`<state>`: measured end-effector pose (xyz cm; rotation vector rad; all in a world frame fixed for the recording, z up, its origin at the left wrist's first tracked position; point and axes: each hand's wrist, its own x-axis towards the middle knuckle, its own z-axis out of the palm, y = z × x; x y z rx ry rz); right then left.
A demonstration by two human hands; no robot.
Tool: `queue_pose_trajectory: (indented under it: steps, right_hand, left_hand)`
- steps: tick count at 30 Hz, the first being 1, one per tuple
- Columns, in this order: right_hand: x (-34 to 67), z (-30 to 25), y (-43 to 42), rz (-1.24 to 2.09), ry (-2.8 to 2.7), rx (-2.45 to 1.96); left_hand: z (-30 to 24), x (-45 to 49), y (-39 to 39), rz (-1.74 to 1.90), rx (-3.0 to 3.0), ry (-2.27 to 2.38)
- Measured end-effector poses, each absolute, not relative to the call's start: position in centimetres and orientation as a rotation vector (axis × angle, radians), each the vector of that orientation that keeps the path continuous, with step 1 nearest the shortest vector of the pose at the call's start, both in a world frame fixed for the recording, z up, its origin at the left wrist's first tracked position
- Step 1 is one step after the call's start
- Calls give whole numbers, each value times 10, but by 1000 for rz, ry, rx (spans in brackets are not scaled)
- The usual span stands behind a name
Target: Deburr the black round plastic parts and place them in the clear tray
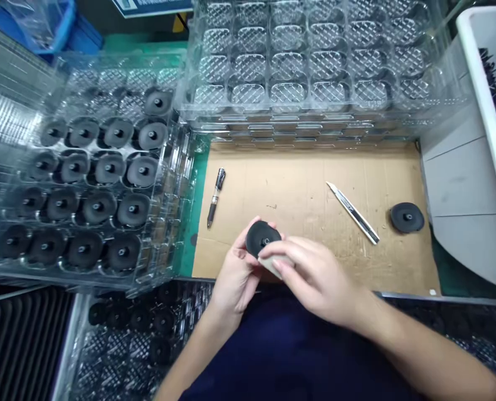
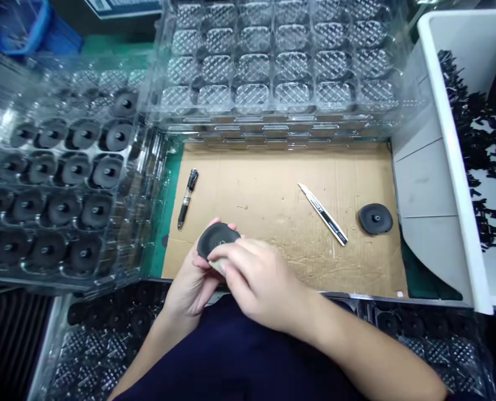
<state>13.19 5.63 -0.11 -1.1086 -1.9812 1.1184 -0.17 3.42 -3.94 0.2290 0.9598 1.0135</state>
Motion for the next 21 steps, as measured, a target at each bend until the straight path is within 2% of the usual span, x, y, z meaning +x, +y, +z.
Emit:
queue_pose_trajectory:
  steps: [5,9,14,17,19,21]
  right_hand:
    - [137,9,48,757,-1965,-1129]
    - [137,16,35,905,-1996,-976]
    - [140,22,36,739,-1971,-1060]
    - [153,24,24,857,-2042,-934]
    - [162,27,19,878,-2051,-1063]
    - [166,31,22,759,-2069,-1237]
  left_hand:
    - [-25,4,29,1043,260,928]
    - [-12,3,23,1054,265,942]
    - [-3,6,17,1035,337,872]
    - [2,4,14,1025,325,859]
    - [5,4,11,1025,317,878]
    - [6,8,9,1019,289,918]
